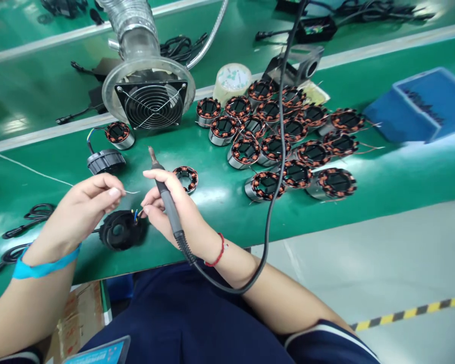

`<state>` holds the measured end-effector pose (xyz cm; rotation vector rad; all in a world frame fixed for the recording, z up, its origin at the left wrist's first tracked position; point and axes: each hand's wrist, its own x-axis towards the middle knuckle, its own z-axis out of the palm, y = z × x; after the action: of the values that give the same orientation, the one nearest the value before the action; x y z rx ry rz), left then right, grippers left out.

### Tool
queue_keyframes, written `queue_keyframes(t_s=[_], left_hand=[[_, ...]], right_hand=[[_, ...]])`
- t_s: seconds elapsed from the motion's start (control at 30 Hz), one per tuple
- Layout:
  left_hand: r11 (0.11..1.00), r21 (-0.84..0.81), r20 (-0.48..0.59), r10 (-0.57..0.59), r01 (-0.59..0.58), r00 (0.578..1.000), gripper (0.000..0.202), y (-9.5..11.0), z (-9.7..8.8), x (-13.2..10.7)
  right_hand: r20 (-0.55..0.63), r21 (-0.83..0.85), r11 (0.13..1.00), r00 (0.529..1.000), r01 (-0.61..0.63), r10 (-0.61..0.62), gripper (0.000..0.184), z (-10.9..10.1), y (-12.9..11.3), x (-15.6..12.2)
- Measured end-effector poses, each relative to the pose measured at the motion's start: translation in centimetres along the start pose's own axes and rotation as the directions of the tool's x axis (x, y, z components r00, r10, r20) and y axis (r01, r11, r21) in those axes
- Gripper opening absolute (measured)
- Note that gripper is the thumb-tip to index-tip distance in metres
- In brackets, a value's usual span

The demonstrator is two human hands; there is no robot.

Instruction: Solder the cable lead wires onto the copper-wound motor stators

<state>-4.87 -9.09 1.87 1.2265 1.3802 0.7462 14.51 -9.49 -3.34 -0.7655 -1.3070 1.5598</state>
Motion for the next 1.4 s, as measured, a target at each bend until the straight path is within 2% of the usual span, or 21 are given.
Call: queue_keyframes(t_s=[0.07, 0.2, 0.37, 0.43, 0.5, 0.57, 0.63, 0.7, 0.8, 0.87, 0.97, 1.07, 1.2, 1.4], left_hand=[[0.993, 0.118, -0.015, 0.023, -0.021, 1.0, 0.02, 0.2, 0.9, -0.1], [0.952, 0.294, -0.016, 0.093, -0.084, 0.996, 0.021, 0.3, 1.9, -0.5], [0.907, 0.384, 0.088, 0.15, -0.172, 0.985, 0.021, 0.3, 1.6, -0.5], [0.904, 0.387, 0.174, 0.119, -0.179, 0.978, 0.02, 0.4, 1.3, -0.2], [0.922, 0.359, 0.287, 0.038, -0.144, 0.957, 0.02, 0.7, 1.1, 0.2], [0.956, 0.283, 0.4, -0.048, -0.073, 0.915, 0.022, 0.9, 1.2, 0.6], [0.98, 0.196, 0.449, -0.108, 0.02, 0.887, 0.022, 1.2, 1.4, 0.8], [0.987, 0.134, 0.428, -0.141, 0.092, 0.893, 0.019, 1.4, 1.8, 1.0], [0.986, 0.132, 0.312, -0.144, 0.107, 0.939, 0.016, 1.6, 2.6, 1.8], [0.982, 0.162, 0.221, -0.129, 0.094, 0.967, 0.015, 1.5, 3.1, 2.7], [0.974, 0.205, 0.129, -0.127, 0.099, 0.983, 0.013, 1.3, 3.6, 4.3], [0.962, 0.246, 0.111, -0.148, 0.117, 0.983, 0.012, 1.2, 3.8, 5.3], [0.955, 0.277, 0.115, -0.145, 0.108, 0.983, 0.012, 1.2, 3.8, 5.6], [0.952, 0.287, 0.07, -0.137, 0.112, 0.988, 0.013, 1.2, 3.6, 5.7]], right_hand=[[-0.045, 0.033, 0.999, 0.999, 0.009, -0.008, 0.05, 0.3, 0.4, 0.0], [-0.118, 0.002, 0.995, 0.988, 0.104, -0.103, 0.052, 0.6, 1.0, -0.2], [-0.122, -0.163, 0.963, 0.964, 0.215, -0.236, 0.05, 0.6, 0.7, -0.5], [-0.093, -0.256, 0.93, 0.951, 0.263, -0.294, 0.049, 0.5, 0.2, -0.7], [-0.059, -0.358, 0.875, 0.928, 0.325, -0.369, 0.046, 0.3, -0.3, -0.8], [-0.038, -0.439, 0.813, 0.896, 0.382, -0.442, 0.044, 0.1, -0.5, -0.9], [-0.049, -0.475, 0.781, 0.874, 0.405, -0.483, 0.044, 0.1, -0.5, -0.9], [-0.096, -0.475, 0.787, 0.865, 0.395, -0.492, 0.045, 0.0, -0.2, -0.9], [-0.154, -0.478, 0.812, 0.878, 0.336, -0.454, 0.045, -0.6, 0.2, -0.7], [-0.161, -0.524, 0.804, 0.894, 0.282, -0.419, 0.043, -1.7, 0.3, -0.5], [-0.165, -0.596, 0.769, 0.902, 0.231, -0.4, 0.039, -3.7, -0.1, -0.4], [-0.207, -0.606, 0.76, 0.877, 0.233, -0.434, 0.036, -5.3, -0.1, -0.7], [-0.31, -0.526, 0.804, 0.818, 0.277, -0.484, 0.027, -5.7, 0.8, -2.0], [-0.261, -0.432, 0.845, 0.853, 0.315, -0.452, 0.021, -5.6, 1.8, -3.3]])
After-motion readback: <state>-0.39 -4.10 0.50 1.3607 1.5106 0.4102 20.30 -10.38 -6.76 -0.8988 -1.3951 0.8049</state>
